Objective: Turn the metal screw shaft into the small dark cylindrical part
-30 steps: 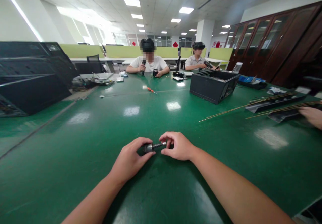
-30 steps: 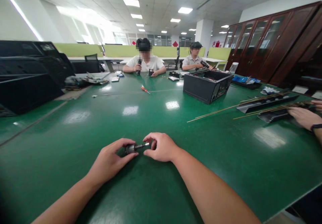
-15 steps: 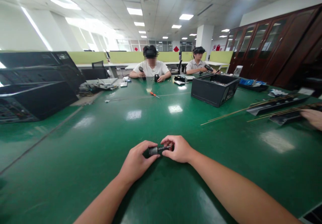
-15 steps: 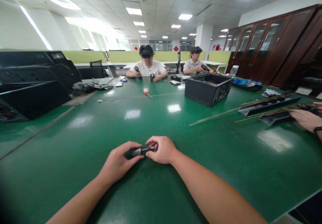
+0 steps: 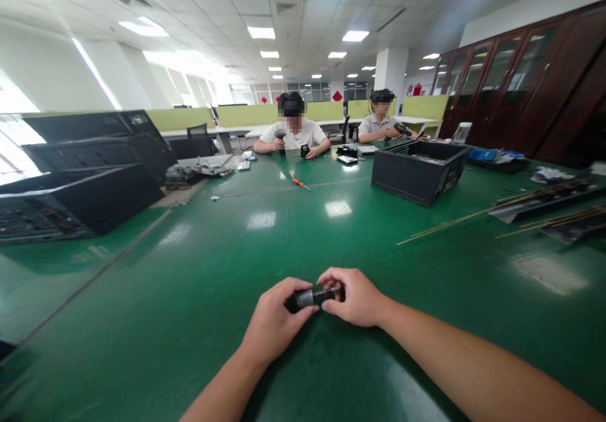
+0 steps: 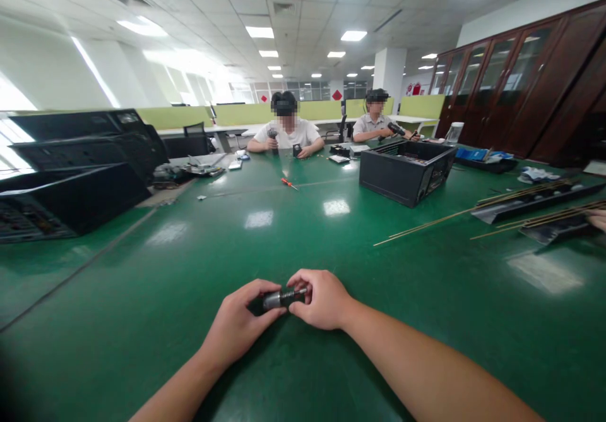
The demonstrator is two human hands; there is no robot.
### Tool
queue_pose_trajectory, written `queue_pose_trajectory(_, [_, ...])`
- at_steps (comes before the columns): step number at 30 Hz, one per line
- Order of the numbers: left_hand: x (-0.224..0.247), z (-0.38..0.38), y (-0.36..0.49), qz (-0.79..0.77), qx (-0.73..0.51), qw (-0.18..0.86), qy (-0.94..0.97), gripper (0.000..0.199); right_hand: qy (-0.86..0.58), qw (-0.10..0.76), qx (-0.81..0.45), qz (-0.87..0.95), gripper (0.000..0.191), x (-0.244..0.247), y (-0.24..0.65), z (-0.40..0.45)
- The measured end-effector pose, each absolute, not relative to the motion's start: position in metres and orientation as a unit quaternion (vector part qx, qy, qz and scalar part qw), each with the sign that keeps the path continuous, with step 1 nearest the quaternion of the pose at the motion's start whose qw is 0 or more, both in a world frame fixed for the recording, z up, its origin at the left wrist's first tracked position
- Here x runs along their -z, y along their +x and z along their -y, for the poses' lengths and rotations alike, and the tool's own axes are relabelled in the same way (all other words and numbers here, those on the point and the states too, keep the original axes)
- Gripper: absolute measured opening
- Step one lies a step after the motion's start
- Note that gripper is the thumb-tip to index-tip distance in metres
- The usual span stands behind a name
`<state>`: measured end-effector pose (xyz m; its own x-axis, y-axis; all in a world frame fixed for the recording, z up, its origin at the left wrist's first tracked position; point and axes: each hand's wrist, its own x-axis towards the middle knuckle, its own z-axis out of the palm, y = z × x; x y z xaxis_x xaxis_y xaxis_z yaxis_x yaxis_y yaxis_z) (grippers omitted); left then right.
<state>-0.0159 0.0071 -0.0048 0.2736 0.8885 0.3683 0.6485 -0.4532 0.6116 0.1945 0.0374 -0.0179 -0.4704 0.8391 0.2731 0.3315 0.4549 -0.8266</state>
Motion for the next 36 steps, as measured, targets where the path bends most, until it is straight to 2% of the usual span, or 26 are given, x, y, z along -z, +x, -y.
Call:
queue_pose_trajectory(16, [0.0001,-0.0040,-0.0109,-0.488,-0.343,0.162,0.786,0.022,-0.371,0.352,-0.336,0.791,0.010,0.0125,0.1941,-0.0354])
queue_pose_trajectory(36, [0.0014,-0.0027,-0.0100,-0.485,-0.371,0.137,0.780,0.022,-0.387,0.351,-0.369,0.769,0.009,0.0155,0.1954,-0.0371])
